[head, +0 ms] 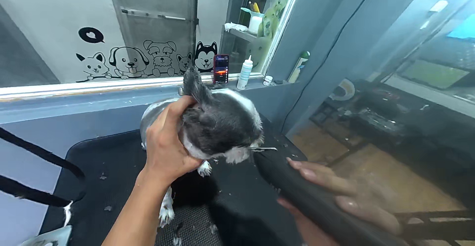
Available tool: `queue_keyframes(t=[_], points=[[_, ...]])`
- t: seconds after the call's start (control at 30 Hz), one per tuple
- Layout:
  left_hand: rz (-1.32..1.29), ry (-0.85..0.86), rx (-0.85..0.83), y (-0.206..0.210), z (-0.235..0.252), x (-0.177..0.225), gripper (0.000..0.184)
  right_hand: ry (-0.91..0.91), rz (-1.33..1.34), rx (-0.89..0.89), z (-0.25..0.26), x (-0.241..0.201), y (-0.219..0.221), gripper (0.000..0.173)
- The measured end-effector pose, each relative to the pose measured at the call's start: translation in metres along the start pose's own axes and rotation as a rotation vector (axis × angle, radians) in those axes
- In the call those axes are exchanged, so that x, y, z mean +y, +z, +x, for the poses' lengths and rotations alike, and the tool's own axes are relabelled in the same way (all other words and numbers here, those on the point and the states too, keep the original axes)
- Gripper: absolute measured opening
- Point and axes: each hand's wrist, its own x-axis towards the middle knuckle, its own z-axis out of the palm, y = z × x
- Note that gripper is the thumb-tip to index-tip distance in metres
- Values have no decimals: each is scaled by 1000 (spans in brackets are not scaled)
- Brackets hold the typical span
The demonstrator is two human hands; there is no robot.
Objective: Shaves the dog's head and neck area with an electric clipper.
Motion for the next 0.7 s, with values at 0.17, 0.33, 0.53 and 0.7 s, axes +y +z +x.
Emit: queue_keyframes(t=[0.17, 0.33, 0.53, 0.7], points=[[18, -2, 15, -6, -2, -1, 96, -9, 125, 33, -5, 12, 26, 67], [1, -4, 13, -11, -3, -3, 99, -1, 257, -67, -7, 16, 46, 71], [-27, -36, 21, -14, -3, -5, 99, 11, 367, -81, 2, 13, 31, 65], [-29, -39, 28, -14, -5, -5, 99, -9, 118, 82, -3, 14, 24, 66]])
